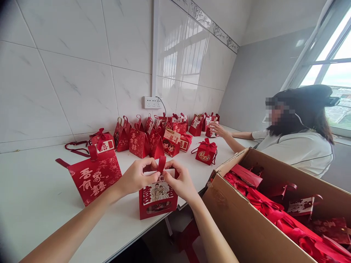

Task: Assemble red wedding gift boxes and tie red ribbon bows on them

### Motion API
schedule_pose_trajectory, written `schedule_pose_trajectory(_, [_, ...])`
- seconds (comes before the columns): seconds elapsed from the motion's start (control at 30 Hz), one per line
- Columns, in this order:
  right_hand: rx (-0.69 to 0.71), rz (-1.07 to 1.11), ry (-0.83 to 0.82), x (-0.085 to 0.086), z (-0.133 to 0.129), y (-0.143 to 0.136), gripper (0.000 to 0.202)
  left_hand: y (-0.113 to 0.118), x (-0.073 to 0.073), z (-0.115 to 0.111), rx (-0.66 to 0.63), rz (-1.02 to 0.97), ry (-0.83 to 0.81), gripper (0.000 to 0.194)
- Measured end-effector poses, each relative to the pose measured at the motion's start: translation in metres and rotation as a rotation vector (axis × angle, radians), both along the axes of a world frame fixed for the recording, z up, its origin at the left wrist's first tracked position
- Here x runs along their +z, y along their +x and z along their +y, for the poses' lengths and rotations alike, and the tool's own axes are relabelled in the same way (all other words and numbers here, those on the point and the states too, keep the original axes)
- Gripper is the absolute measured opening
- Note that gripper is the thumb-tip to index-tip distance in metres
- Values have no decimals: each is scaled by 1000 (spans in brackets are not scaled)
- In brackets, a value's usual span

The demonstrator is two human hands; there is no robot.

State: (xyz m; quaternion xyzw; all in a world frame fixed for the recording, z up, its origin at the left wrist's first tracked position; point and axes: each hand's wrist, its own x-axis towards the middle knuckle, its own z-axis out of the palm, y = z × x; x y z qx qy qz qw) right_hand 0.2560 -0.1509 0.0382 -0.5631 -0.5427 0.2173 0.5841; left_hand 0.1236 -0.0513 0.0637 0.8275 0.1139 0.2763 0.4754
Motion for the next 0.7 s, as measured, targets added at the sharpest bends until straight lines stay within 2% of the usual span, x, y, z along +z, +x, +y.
schedule_pose_trajectory(0.53, [-46, 55, 27, -2, 6, -2, 7, 2, -8, 8, -7, 52, -3, 8])
schedule_pose_trajectory(0.7, [-44, 58, 27, -4, 4, -1, 9, 2, -8, 5, 10, 53, 69, 7])
